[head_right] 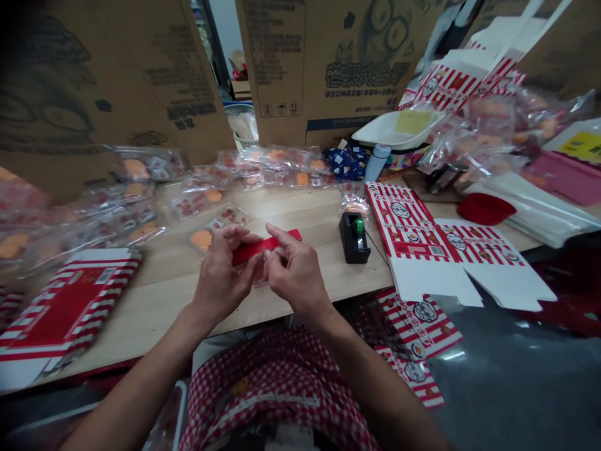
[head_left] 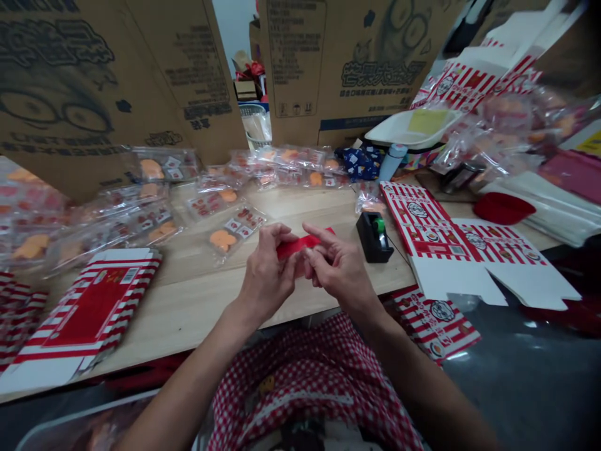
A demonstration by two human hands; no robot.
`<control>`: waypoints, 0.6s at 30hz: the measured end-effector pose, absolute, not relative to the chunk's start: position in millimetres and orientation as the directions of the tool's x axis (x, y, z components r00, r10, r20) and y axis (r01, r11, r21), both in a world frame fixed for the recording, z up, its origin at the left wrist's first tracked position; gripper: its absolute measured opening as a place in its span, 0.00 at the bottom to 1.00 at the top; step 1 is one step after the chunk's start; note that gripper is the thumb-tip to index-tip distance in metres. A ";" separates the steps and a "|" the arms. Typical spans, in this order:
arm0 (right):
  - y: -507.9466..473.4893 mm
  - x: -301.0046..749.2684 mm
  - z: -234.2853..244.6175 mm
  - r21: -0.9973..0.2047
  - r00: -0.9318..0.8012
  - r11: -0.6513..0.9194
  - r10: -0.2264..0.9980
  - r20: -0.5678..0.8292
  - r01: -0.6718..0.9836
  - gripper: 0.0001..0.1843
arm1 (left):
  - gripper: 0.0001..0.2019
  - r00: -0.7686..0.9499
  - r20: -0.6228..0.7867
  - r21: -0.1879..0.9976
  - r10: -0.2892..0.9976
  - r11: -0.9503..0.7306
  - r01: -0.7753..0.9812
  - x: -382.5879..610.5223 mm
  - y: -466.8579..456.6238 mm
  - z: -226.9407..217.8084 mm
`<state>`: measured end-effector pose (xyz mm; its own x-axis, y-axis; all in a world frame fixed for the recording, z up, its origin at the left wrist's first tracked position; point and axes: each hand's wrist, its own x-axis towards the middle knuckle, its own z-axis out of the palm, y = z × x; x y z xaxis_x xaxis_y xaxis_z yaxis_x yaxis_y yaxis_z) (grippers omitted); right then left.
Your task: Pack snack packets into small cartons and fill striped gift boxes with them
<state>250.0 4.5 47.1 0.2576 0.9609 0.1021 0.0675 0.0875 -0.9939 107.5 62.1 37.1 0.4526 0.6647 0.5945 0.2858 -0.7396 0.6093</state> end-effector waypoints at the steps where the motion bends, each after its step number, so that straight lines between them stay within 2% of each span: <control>1: 6.7 250.0 44.2 -0.991 0.282 0.067 0.955 0.097 0.112 0.36 | 0.19 0.453 0.601 0.605 0.659 -0.745 0.281 107.4 61.8 36.8; 5: 9.7 250.5 34.6 -0.963 0.338 0.015 0.935 0.109 0.269 0.32 | 0.15 0.484 0.643 0.473 0.594 -0.805 0.359 105.5 63.3 39.7; 7: 9.7 250.1 32.4 -0.956 0.336 0.015 0.935 0.118 0.293 0.32 | 0.11 0.539 0.641 0.402 0.546 -0.837 0.370 104.2 64.7 43.3; 9: 9.4 249.3 31.5 -0.959 0.335 0.024 0.934 0.122 0.282 0.33 | 0.10 0.590 0.622 0.393 0.514 -0.857 0.333 103.6 65.5 47.4; 11: 9.3 248.4 31.7 -0.969 0.343 0.029 0.932 0.115 0.244 0.33 | 0.09 0.613 0.583 0.447 0.533 -0.841 0.306 104.5 65.2 51.4; 13: 9.6 247.5 32.3 -0.980 0.352 0.027 0.931 0.096 0.196 0.32 | 0.08 0.579 0.541 0.536 0.610 -0.780 0.322 107.4 64.5 54.8; 18: 12.0 245.1 31.6 -0.994 0.357 0.032 0.932 0.068 0.105 0.32 | 0.13 0.397 0.356 0.785 0.846 -0.501 0.365 119.1 69.9 60.4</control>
<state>245.1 12.0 31.6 0.3569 0.9317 0.0679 0.1054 0.0320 -0.9939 119.1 69.9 60.4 0.3966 0.8462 0.3558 0.3646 -0.5009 0.7849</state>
